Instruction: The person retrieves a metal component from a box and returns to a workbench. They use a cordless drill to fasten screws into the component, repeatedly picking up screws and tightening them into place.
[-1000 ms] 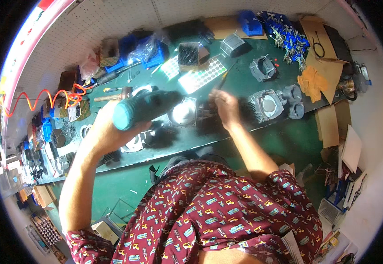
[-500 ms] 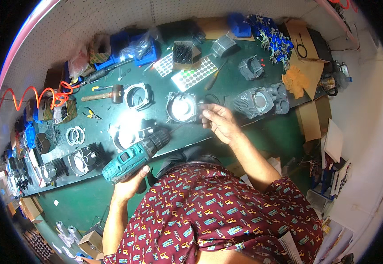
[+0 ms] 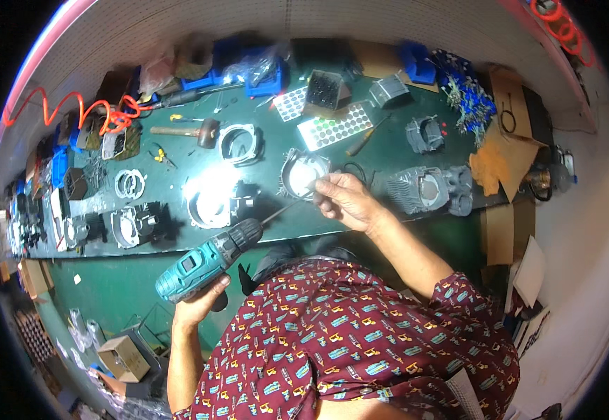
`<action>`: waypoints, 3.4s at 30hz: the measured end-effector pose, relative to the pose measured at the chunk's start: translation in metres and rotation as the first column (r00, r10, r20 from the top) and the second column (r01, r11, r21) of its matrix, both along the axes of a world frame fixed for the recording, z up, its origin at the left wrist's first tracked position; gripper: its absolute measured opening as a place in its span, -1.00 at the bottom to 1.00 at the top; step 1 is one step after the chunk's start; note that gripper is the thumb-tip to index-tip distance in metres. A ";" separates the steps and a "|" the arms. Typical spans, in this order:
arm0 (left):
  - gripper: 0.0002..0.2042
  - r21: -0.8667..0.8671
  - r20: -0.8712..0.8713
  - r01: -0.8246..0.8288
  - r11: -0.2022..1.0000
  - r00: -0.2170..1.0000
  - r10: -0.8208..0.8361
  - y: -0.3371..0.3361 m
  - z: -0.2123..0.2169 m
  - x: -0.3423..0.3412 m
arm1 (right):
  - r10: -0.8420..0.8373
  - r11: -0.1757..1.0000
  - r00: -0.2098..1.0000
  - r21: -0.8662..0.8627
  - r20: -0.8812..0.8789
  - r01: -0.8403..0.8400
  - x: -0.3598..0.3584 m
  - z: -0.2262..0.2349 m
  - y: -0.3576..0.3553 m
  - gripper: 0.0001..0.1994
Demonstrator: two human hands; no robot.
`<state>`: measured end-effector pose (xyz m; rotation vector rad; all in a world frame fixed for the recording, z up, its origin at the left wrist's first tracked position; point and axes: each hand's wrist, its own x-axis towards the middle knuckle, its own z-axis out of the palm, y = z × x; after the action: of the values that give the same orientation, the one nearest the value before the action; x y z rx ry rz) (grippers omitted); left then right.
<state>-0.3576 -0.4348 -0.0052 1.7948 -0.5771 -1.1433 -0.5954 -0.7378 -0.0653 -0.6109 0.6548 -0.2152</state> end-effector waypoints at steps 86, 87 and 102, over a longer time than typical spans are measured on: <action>-0.78 0.667 0.432 0.446 0.597 0.421 -0.797 -0.152 0.109 -0.032 | 0.177 -0.239 0.847 -0.857 -0.501 -0.456 0.071 -0.077 -0.030 -0.11; -0.78 0.668 0.429 0.441 0.599 0.429 -0.795 -0.153 0.108 -0.033 | 0.175 -0.216 0.845 -0.857 -0.505 -0.468 0.071 -0.076 -0.031 -0.10; -0.70 0.639 0.463 0.400 0.657 0.481 -0.744 -0.152 0.100 -0.032 | 0.237 -0.149 0.853 -0.885 -0.465 -0.441 0.077 -0.091 -0.056 -0.06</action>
<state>-0.3899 -0.5865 0.0949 2.5746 -1.6348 -1.0345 -0.5182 -0.7938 -0.1563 -2.3502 0.3021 -0.0932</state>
